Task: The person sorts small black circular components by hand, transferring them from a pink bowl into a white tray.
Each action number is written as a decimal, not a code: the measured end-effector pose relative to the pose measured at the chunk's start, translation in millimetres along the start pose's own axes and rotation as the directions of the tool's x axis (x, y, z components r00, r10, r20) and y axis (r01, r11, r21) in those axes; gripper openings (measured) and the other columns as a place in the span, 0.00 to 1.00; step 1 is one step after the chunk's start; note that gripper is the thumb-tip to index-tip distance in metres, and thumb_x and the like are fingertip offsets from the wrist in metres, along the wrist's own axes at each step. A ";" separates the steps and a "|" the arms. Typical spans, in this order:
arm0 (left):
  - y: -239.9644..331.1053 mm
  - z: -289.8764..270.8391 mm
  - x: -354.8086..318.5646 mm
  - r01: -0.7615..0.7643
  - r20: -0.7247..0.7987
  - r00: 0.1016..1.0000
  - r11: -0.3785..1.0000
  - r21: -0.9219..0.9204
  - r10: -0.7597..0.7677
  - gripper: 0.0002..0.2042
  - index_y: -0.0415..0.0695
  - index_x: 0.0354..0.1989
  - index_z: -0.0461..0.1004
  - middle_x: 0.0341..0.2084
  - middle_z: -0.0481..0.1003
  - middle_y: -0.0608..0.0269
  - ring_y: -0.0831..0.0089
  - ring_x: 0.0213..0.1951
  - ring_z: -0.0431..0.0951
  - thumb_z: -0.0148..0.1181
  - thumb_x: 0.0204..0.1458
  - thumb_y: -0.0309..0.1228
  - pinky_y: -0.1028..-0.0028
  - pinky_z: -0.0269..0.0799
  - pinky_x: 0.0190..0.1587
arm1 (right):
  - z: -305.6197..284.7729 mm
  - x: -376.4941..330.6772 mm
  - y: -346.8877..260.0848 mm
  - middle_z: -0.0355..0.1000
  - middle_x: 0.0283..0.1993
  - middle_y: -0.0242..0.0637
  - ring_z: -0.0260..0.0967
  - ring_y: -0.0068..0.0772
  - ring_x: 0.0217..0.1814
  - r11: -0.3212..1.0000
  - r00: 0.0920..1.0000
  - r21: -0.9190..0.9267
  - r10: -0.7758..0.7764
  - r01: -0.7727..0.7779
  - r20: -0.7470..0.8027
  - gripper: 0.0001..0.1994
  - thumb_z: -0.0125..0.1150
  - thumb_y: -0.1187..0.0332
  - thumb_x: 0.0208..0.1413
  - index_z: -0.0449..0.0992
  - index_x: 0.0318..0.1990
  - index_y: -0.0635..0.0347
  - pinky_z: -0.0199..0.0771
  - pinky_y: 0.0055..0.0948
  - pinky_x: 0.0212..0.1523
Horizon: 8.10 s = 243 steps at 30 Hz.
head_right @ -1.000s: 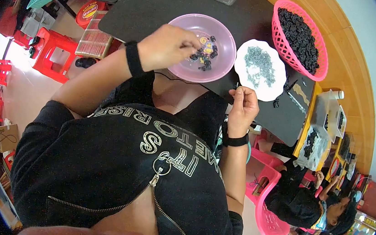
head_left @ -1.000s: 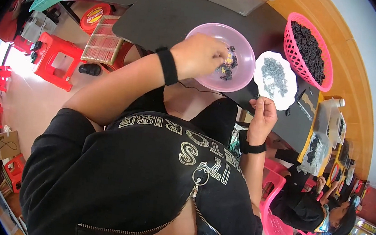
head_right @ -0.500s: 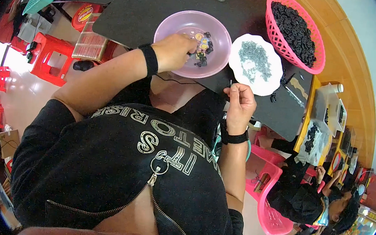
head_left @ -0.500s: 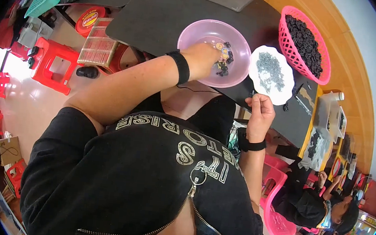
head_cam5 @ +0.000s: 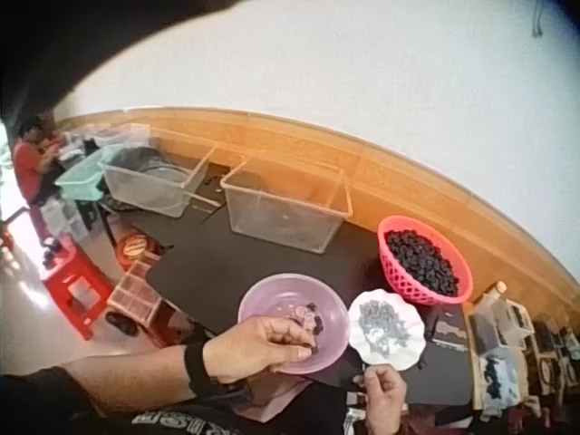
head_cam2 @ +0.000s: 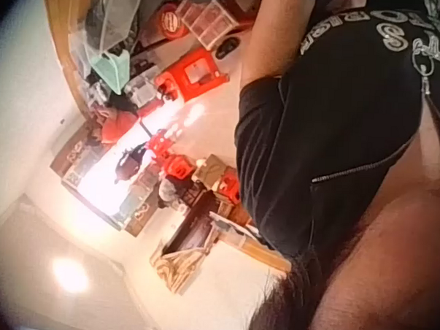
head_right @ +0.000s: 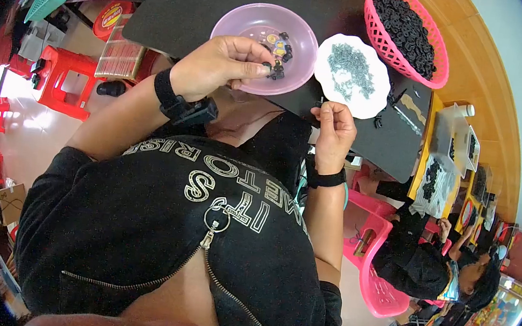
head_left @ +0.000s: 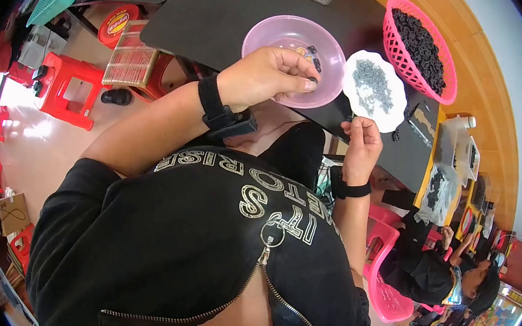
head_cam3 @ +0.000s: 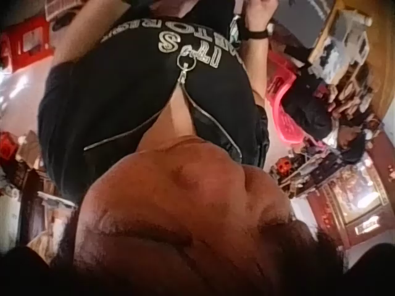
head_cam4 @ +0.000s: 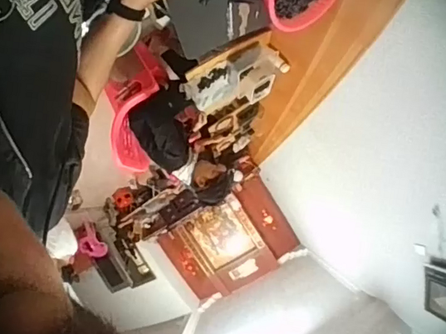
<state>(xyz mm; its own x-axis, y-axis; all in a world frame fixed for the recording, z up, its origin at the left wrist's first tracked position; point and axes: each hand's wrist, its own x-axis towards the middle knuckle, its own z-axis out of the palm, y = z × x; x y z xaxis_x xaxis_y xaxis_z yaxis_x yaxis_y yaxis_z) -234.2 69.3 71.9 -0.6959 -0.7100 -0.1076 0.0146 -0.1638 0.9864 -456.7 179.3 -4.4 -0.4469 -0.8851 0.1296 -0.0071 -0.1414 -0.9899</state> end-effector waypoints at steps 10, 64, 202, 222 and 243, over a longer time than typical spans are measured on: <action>-23.3 4.5 -5.8 0.155 0.159 0.985 0.790 -0.593 -0.073 0.08 0.38 0.40 0.71 0.33 0.73 0.62 0.78 0.36 0.75 0.55 0.52 0.26 0.81 0.73 0.42 | 27.2 -12.9 -18.1 0.72 0.27 0.32 0.66 0.17 0.28 0.984 0.995 0.149 0.096 -0.096 0.009 0.04 0.54 0.71 0.56 0.71 0.32 0.63 0.64 0.16 0.32; -24.4 22.1 -10.7 0.231 0.092 0.973 0.921 -0.315 -0.212 0.11 0.36 0.44 0.71 0.28 0.73 0.65 0.81 0.28 0.74 0.53 0.53 0.25 0.85 0.72 0.32 | 56.2 -36.5 -31.0 0.71 0.31 0.30 0.66 0.16 0.31 0.927 0.965 0.293 0.183 -0.234 0.190 0.07 0.56 0.80 0.51 0.70 0.38 0.64 0.66 0.16 0.35; 5.1 -48.5 47.2 -0.055 0.028 0.995 0.277 0.959 0.101 0.12 0.41 0.39 0.74 0.33 0.75 0.49 0.55 0.38 0.75 0.56 0.45 0.31 0.65 0.70 0.42 | -34.3 57.4 -30.7 0.71 0.22 0.31 0.66 0.19 0.24 0.711 0.977 -0.696 -0.205 0.104 -0.063 0.03 0.59 0.75 0.47 0.73 0.29 0.66 0.67 0.19 0.28; -8.2 -37.1 59.6 -0.100 0.060 0.990 0.348 0.932 0.125 0.08 0.42 0.33 0.72 0.28 0.74 0.50 0.55 0.34 0.74 0.52 0.42 0.24 0.64 0.69 0.38 | -28.3 20.5 -32.0 0.69 0.25 0.26 0.61 0.13 0.26 0.985 0.975 -0.167 -0.076 0.042 -0.207 0.03 0.59 0.73 0.51 0.72 0.29 0.62 0.58 0.13 0.27; -23.1 -24.0 68.3 -0.149 0.144 0.989 0.305 0.940 0.041 0.09 0.42 0.35 0.71 0.30 0.74 0.50 0.53 0.38 0.74 0.56 0.42 0.24 0.61 0.68 0.41 | -42.8 15.5 -0.1 0.68 0.25 0.31 0.61 0.18 0.25 0.979 0.922 0.109 -0.119 0.171 -0.369 0.03 0.56 0.75 0.53 0.69 0.29 0.62 0.60 0.16 0.28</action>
<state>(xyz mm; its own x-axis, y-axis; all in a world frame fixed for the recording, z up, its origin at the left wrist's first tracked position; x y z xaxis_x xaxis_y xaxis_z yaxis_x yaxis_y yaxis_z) -264.8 8.2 38.8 -0.7908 -0.6102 -0.0485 -0.5668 0.7001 0.4343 -501.9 184.6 -4.7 -0.7409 -0.6357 0.2168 0.0147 -0.3380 -0.9410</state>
